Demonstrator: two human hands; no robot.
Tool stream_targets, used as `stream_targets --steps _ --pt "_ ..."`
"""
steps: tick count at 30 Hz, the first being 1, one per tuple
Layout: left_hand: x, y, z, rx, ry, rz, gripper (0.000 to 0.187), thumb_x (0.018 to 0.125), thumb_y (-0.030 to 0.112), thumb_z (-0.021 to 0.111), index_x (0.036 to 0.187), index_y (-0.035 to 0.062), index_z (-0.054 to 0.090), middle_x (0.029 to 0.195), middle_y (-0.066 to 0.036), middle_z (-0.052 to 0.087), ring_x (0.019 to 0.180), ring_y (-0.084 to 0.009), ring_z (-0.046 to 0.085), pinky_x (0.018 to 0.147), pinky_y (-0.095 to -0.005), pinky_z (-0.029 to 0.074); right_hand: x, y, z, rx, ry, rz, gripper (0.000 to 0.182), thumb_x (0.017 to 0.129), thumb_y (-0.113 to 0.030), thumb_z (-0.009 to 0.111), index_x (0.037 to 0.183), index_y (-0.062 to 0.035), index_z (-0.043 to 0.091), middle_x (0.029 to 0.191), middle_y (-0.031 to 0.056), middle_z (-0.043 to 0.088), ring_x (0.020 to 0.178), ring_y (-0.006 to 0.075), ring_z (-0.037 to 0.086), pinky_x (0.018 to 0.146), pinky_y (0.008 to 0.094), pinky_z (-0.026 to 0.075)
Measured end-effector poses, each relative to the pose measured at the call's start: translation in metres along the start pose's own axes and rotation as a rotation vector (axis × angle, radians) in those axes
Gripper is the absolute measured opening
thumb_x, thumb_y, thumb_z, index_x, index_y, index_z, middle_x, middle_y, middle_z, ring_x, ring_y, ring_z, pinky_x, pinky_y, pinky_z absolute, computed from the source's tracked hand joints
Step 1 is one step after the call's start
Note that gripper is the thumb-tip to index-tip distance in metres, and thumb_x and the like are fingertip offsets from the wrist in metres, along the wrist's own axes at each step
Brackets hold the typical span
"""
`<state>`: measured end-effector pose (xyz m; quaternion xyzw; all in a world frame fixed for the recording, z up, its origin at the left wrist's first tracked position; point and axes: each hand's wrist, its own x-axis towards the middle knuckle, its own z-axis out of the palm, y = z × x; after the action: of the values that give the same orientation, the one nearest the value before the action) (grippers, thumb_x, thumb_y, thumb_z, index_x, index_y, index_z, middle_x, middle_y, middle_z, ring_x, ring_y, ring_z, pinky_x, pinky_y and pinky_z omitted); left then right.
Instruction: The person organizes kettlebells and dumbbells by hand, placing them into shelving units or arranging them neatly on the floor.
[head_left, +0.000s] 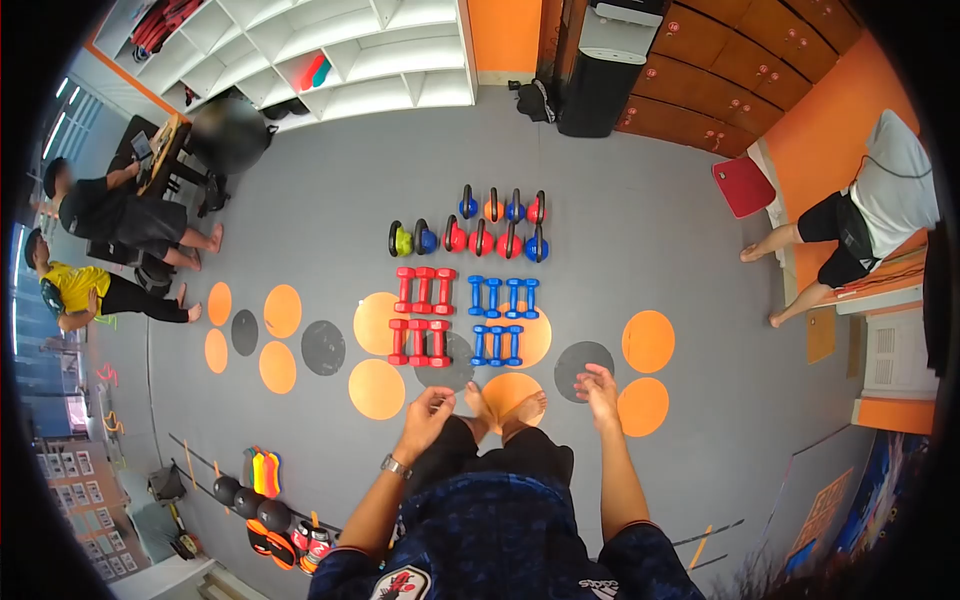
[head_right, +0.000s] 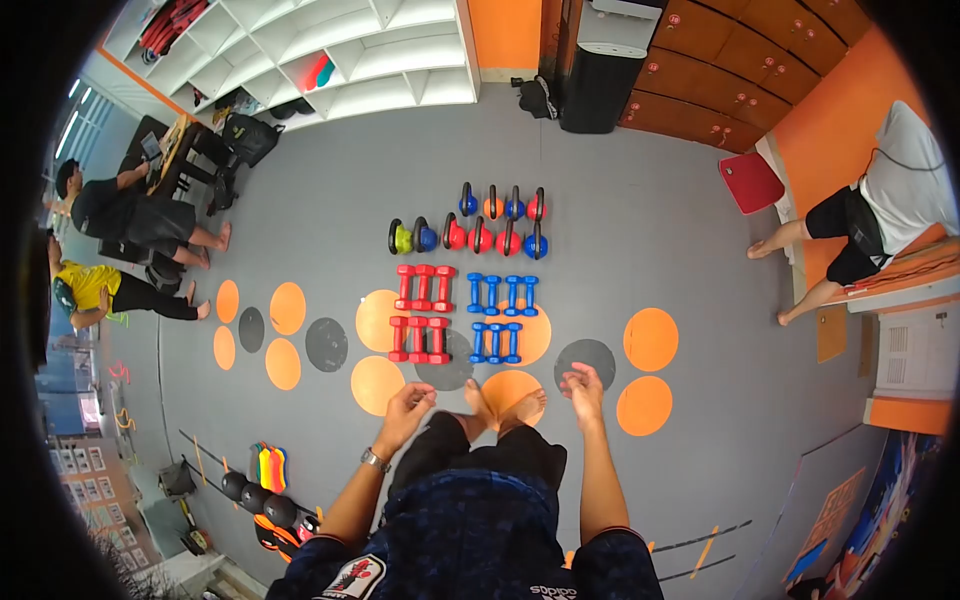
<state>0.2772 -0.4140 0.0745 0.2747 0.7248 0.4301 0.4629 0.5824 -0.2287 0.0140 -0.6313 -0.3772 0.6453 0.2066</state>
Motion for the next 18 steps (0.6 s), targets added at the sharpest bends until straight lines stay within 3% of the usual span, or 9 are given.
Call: stream_targets --steps 9,12,16,18 --pt "0.049 -0.100 0.070 -0.288 -0.026 -0.197 0.021 0.094 0.013 0.063 0.110 0.0002 0.062 0.092 -0.006 0.068 0.084 -0.0130 0.066 0.073 -0.0267 0.053 0.052 0.093 0.043 -0.196 -0.049 0.025 0.029 0.094 -0.009 0.057 0.123 -0.0069 0.055 0.102 0.0096 0.066 0.085 0.0184 0.067 0.070 0.0323 0.055" --pt "0.091 -0.169 0.101 -0.249 -0.050 -0.263 0.022 0.092 0.007 0.059 0.114 0.0011 0.060 0.095 -0.006 0.068 0.086 -0.0145 0.067 0.075 -0.0266 0.054 0.107 0.163 0.057 -0.284 -0.031 0.055 0.032 0.093 -0.012 0.061 0.124 -0.0067 0.055 0.102 0.0110 0.068 0.084 0.0184 0.068 0.069 0.0322 0.056" --pt "0.169 -0.313 0.150 -0.214 -0.112 -0.222 0.032 0.090 0.012 0.066 0.121 0.0058 0.055 0.111 -0.005 0.063 0.101 -0.0138 0.061 0.079 -0.0272 0.052 0.190 0.234 0.077 -0.497 -0.024 0.010 0.039 0.088 -0.014 0.065 0.126 -0.0064 0.055 0.105 0.0115 0.069 0.082 0.0205 0.069 0.072 0.0338 0.056" --pt "0.199 -0.354 0.178 -0.085 -0.036 -0.282 0.034 0.090 0.014 0.067 0.121 0.0065 0.055 0.114 -0.006 0.063 0.101 -0.0148 0.062 0.083 -0.0285 0.051 0.247 0.291 0.083 -0.576 -0.049 -0.001 0.039 0.088 -0.013 0.064 0.126 -0.0073 0.055 0.106 0.0113 0.069 0.083 0.0214 0.069 0.073 0.0348 0.056"
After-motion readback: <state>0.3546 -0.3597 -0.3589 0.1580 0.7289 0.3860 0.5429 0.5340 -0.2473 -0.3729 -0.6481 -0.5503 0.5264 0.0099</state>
